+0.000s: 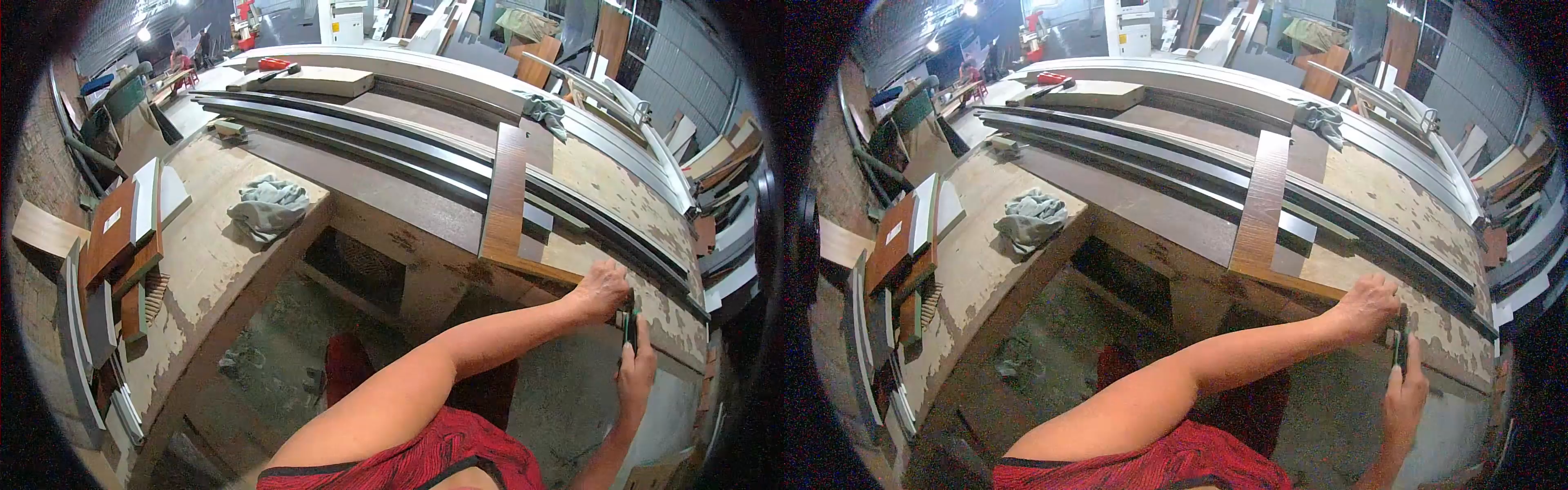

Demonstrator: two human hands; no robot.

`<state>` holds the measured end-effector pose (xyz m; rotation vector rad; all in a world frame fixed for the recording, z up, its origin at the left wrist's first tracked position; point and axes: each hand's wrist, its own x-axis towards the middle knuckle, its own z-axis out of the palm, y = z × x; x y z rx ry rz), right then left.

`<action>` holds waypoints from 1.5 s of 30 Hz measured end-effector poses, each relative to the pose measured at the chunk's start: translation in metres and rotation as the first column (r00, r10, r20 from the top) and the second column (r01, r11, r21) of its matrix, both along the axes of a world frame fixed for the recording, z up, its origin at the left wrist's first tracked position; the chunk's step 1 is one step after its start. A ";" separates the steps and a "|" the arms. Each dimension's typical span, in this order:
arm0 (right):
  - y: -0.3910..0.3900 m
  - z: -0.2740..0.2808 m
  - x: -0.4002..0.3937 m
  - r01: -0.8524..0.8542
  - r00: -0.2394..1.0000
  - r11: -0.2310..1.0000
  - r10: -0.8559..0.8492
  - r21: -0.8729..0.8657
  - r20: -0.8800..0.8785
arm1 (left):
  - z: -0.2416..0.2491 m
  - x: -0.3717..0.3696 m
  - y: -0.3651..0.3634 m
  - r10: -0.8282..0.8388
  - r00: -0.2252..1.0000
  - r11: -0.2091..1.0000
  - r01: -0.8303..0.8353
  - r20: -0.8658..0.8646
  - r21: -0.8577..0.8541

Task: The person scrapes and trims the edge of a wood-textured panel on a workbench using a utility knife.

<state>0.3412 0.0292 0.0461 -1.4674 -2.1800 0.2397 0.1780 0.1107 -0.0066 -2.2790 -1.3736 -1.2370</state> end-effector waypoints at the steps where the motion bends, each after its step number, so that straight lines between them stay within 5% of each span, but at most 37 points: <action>1: 0.008 -0.004 0.003 -0.027 0.999 0.999 0.026 0.043 0.023 | 0.000 0.000 -0.001 0.000 1.000 1.000 0.000 0.006 -0.002; 4: 0.020 0.001 -0.005 -0.009 0.998 0.997 0.003 -0.081 -0.070 | -0.003 0.004 0.005 0.054 0.998 0.998 -0.055 -0.029 -0.018; 7: 0.024 -0.013 0.008 -0.092 0.996 0.994 0.091 0.060 0.013 | 0.002 0.000 -0.002 0.004 1.000 0.999 -0.004 0.006 -0.032; 28: -0.001 -0.014 0.007 -0.061 0.997 0.993 0.066 0.106 -0.041 | 0.003 -0.002 -0.005 -0.003 1.000 1.000 0.003 -0.012 -0.009; 37: 0.011 0.004 -0.009 0.006 0.996 0.994 -0.015 -0.110 -0.085 | 0.002 0.000 0.000 0.018 0.999 1.000 -0.019 -0.046 -0.023; 45: 0.004 -0.012 0.011 0.048 0.996 0.994 -0.055 -0.101 -0.066 | 0.002 0.000 -0.001 0.007 0.999 0.999 -0.009 -0.042 -0.051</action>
